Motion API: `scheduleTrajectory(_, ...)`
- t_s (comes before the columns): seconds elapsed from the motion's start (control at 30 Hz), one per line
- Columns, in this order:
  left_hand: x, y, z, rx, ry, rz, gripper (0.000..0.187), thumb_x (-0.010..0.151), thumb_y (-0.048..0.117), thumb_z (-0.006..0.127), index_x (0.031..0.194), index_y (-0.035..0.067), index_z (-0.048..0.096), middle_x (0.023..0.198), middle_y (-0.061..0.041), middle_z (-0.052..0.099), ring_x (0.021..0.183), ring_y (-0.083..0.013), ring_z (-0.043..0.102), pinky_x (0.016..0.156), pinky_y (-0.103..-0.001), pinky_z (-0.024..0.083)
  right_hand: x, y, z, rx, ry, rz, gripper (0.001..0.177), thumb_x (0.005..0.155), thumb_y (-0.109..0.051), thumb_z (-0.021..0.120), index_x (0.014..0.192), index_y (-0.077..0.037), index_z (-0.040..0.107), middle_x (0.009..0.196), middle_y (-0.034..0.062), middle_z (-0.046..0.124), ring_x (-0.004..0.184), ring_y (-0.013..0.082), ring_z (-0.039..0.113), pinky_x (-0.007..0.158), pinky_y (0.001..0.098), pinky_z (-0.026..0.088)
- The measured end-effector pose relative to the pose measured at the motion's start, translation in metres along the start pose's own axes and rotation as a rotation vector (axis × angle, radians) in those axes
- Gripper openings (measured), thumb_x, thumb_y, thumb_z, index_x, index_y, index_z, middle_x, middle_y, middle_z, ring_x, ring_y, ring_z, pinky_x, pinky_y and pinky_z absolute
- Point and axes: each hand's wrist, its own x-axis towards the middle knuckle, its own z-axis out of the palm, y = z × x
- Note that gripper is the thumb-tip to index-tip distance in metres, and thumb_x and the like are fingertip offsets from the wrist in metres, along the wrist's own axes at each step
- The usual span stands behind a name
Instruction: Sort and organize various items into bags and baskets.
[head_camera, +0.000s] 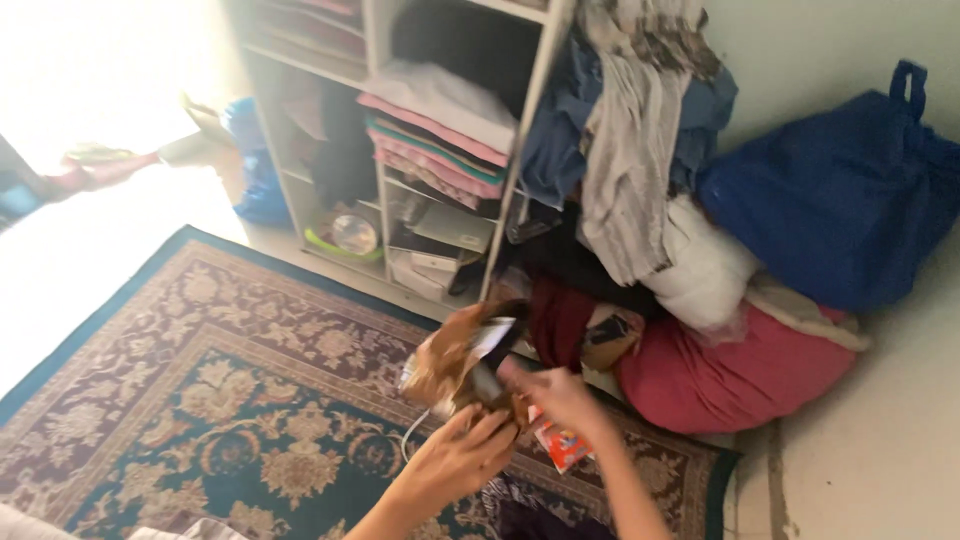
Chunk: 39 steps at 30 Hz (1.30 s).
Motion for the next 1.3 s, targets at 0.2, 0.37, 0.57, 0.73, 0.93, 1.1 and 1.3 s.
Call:
scheduleTrajectory(0.2, -0.087, -0.003, -0.007, -0.218, -0.113, -0.014, 0.031, 0.092, 0.013, 0.068, 0.123, 0.015, 0.072, 0.142, -0.005, 0.056, 0.144, -0.0284, 0.047, 0.124, -0.049, 0.030, 0.007, 0.002, 0.100, 0.199, -0.223, -0.116, 0.039, 0.081, -0.035, 0.078, 0.104, -0.005, 0.073, 0.090, 0.0043, 0.078, 0.080, 0.0201, 0.077, 0.058, 0.0444, 0.067)
scheduleTrajectory(0.37, -0.090, -0.040, -0.078, -0.382, 0.334, -0.433, 0.055, 0.069, 0.035, 0.083, 0.118, 0.014, 0.069, 0.135, -0.016, 0.057, 0.132, -0.0376, 0.048, 0.114, -0.058, 0.027, 0.027, -0.019, 0.158, -0.037, 0.084, -0.425, 0.026, 0.085, -0.019, 0.071, 0.105, -0.002, 0.067, 0.089, 0.0142, 0.078, 0.072, 0.0239, 0.078, 0.067, 0.0390, 0.059)
scheduleTrajectory(0.57, -0.122, -0.126, -0.027, -0.581, 0.461, -1.369, 0.063, 0.072, 0.018, 0.081, 0.128, 0.008, 0.054, 0.127, -0.020, 0.052, 0.120, -0.0383, 0.056, 0.096, -0.047, 0.049, 0.011, -0.088, 0.196, -0.255, 0.200, -0.527, 0.020, 0.098, -0.020, 0.064, 0.108, -0.003, 0.066, 0.077, 0.0221, 0.072, 0.071, 0.0366, 0.070, 0.063, 0.0474, 0.052)
scheduleTrajectory(0.73, -0.179, -0.158, 0.009, -0.546, 0.312, -1.440, 0.041, 0.079, 0.007, 0.067, 0.119, 0.010, 0.062, 0.111, -0.015, 0.067, 0.100, -0.0333, 0.070, 0.088, -0.042, 0.055, 0.063, -0.053, 0.220, -0.222, 0.356, -0.322, 0.021, 0.104, -0.024, 0.056, 0.108, -0.008, 0.068, 0.069, 0.0162, 0.072, 0.061, 0.0315, 0.072, 0.058, 0.0443, 0.054)
scheduleTrajectory(0.93, -0.204, -0.149, 0.042, -0.483, 0.285, -1.556, 0.033, 0.080, 0.027, 0.075, 0.101, 0.005, 0.061, 0.096, -0.017, 0.072, 0.091, -0.0361, 0.071, 0.079, -0.048, 0.054, 0.056, -0.055, 0.234, -0.221, 0.524, -0.393, 0.026, 0.103, -0.019, 0.053, 0.121, -0.013, 0.071, 0.072, 0.0123, 0.071, 0.056, 0.0256, 0.068, 0.047, 0.0387, 0.050)
scheduleTrajectory(1.1, -0.215, -0.138, 0.051, -0.379, -0.210, -1.627, 0.040, 0.085, 0.045, 0.073, 0.096, 0.008, 0.061, 0.095, -0.011, 0.072, 0.090, -0.0360, 0.071, 0.078, -0.049, 0.055, 0.053, -0.021, 0.269, -0.248, 0.115, -0.227, 0.036, 0.102, -0.026, 0.055, 0.136, -0.023, 0.066, 0.068, 0.0116, 0.072, 0.050, 0.0242, 0.058, 0.043, 0.0356, 0.042)
scheduleTrajectory(1.3, -0.274, -0.134, 0.104, -0.304, 0.073, -1.566, 0.021, 0.092, 0.027, 0.066, 0.095, 0.006, 0.066, 0.095, -0.012, 0.072, 0.089, -0.0361, 0.070, 0.080, -0.047, 0.055, 0.056, 0.004, 0.275, -0.277, 0.350, 0.021, 0.034, 0.104, -0.027, 0.050, 0.132, -0.021, 0.069, 0.075, 0.0073, 0.077, 0.054, 0.0194, 0.067, 0.050, 0.0394, 0.052)
